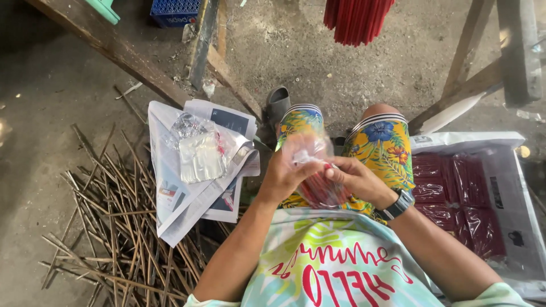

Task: Packaging bundles of red incense sticks into plastic bags and organizing them in a box.

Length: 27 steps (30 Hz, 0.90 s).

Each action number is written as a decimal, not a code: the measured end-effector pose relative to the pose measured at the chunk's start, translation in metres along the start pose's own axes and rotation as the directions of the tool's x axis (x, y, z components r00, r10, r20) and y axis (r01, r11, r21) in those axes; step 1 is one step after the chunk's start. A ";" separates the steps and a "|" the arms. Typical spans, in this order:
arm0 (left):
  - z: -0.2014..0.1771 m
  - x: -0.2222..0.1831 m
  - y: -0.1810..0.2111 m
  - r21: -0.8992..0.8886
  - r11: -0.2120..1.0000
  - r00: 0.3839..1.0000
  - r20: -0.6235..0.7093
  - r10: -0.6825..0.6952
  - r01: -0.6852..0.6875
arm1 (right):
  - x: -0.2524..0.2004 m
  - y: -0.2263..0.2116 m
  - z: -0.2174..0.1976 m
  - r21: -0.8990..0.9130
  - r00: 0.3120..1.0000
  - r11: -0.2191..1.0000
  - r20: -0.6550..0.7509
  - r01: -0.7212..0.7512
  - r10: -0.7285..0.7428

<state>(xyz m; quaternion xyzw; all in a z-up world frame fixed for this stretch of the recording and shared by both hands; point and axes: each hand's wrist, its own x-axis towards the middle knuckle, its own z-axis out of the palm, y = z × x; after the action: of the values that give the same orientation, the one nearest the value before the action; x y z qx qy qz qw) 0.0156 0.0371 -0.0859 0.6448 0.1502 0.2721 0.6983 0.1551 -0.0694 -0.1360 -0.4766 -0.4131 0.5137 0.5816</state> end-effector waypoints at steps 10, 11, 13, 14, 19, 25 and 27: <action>0.016 0.020 -0.006 -0.007 0.998 0.996 -0.062 0.064 -0.065 | 0.004 0.007 -0.008 -0.202 1.000 0.979 -0.003 0.023 -0.024; 0.012 0.022 -0.016 -0.063 0.998 0.998 -0.062 0.013 -0.017 | 0.005 0.005 -0.003 -0.165 0.997 0.985 -0.060 0.045 -0.055; 0.015 0.018 -0.007 0.099 0.995 0.998 -0.062 0.029 -0.023 | 0.004 0.000 -0.008 -0.145 0.994 0.989 -0.098 0.037 -0.052; 0.016 0.015 -0.003 0.258 0.966 0.997 -0.062 0.046 -0.028 | 0.004 -0.001 -0.010 -0.125 0.990 0.992 -0.133 0.030 -0.047; 0.022 0.005 -0.003 0.380 0.924 0.984 -0.148 0.103 -0.040 | 0.006 -0.025 -0.004 -0.179 0.990 0.984 -0.139 -0.026 0.001; 0.016 0.004 -0.006 0.334 0.939 0.989 -0.091 0.115 -0.078 | -0.007 -0.036 -0.004 -0.080 0.996 0.996 -0.074 -0.047 0.041; 0.021 0.003 -0.001 0.321 0.944 0.990 -0.090 0.108 -0.074 | -0.017 -0.030 -0.010 -0.049 0.991 0.995 -0.100 -0.091 0.086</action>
<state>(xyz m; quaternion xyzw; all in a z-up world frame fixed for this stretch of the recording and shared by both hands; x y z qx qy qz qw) 0.0294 0.0216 -0.0836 0.7394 0.1992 0.3104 0.5632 0.1685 -0.0878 -0.1088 -0.5345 -0.3760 0.5038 0.5649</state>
